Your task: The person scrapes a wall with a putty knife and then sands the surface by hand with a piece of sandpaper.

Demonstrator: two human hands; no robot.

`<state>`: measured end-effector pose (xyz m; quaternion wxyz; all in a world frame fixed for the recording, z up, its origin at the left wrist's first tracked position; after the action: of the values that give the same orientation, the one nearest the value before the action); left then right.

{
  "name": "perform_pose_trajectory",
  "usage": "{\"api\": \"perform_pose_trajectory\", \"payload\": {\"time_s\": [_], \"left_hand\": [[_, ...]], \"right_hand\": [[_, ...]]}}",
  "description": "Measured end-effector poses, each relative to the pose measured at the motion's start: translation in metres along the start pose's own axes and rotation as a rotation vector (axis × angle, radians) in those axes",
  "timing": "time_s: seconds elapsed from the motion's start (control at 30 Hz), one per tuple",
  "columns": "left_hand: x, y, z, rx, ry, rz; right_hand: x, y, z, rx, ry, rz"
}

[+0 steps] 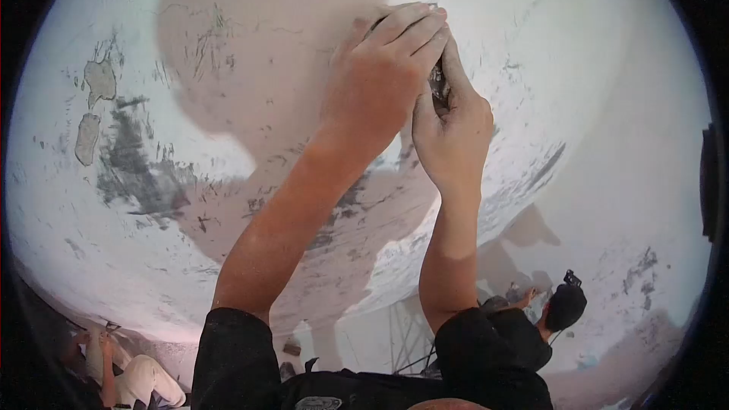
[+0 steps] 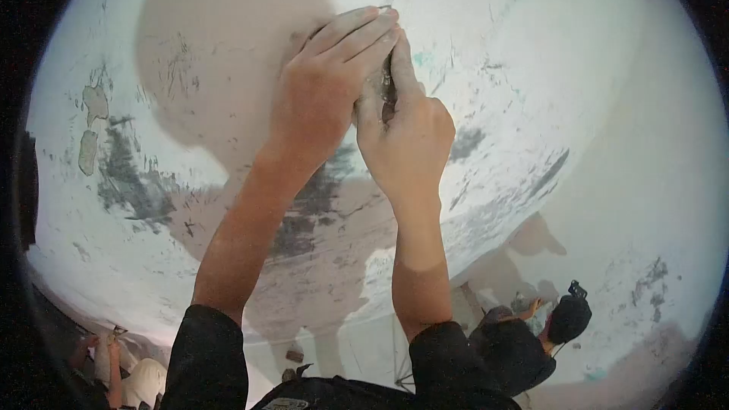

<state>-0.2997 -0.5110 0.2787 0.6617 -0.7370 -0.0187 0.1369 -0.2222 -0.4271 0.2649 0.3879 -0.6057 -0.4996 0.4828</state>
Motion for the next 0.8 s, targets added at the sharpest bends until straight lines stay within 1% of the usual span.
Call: {"api": "perform_pose_trajectory", "payload": {"time_s": [0.07,0.2,0.27,0.3,0.37,0.4,0.47,0.5,0.53,0.57,0.6,0.63,0.67,0.7,0.77,0.8], "left_hand": [[0.005,0.016,0.0,-0.075,-0.016,-0.061],[0.018,0.036,0.001,-0.072,-0.024,-0.08],[0.02,0.033,-0.003,-0.162,0.02,-0.078],[0.019,0.031,-0.01,-0.168,0.019,-0.079],[0.014,0.033,-0.012,-0.563,0.155,-0.093],[0.011,0.033,-0.014,-0.568,0.148,-0.082],[0.0,0.028,-0.032,-0.07,-0.131,-0.111],[-0.008,0.025,-0.024,-0.069,-0.139,-0.101],[-0.024,0.025,-0.019,0.165,-0.2,-0.208],[-0.032,0.039,-0.017,0.386,-0.261,-0.323],[-0.026,0.062,-0.001,0.36,-0.274,-0.334],[-0.011,0.078,0.035,-0.008,-0.065,-0.114],[0.006,0.1,0.059,-0.386,0.157,0.094],[0.009,0.114,0.057,-0.411,0.149,0.088],[0.024,0.128,0.046,-0.557,0.076,0.301],[-0.002,0.117,0.024,-0.463,0.009,0.126]], "right_hand": [[0.004,0.011,-0.002,-0.043,0.008,-0.089],[0.014,0.024,0.001,-0.051,0.036,-0.081],[0.013,0.027,-0.001,-0.066,0.043,-0.054],[0.012,0.033,-0.004,-0.068,0.04,-0.049],[0.011,0.054,-0.013,-0.133,0.071,0.014],[0.016,0.071,-0.02,-0.204,0.018,0.109],[0.029,0.118,-0.028,-0.165,-0.273,0.275],[0.034,0.144,-0.033,-0.151,-0.408,0.347],[0.04,0.169,-0.037,-0.129,-0.538,0.419],[0.045,0.197,-0.046,-0.194,-0.598,0.606],[0.052,0.226,-0.055,-0.265,-0.655,0.805],[0.059,0.247,-0.059,-0.243,-0.704,0.867],[0.062,0.27,-0.067,-0.222,-0.749,0.944],[0.062,0.286,-0.078,-0.232,-0.763,0.964],[0.071,0.315,-0.102,-0.228,-0.616,1.054],[0.072,0.329,-0.117,-0.23,-0.564,1.091]]}}
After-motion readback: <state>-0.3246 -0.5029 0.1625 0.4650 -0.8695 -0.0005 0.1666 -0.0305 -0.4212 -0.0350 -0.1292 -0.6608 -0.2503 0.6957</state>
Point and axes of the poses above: each hand's wrist, its own y-axis away from the middle knuckle, its own z-axis out of the palm, x = y × z, the point moved 4 cm from there along -y, towards the middle knuckle
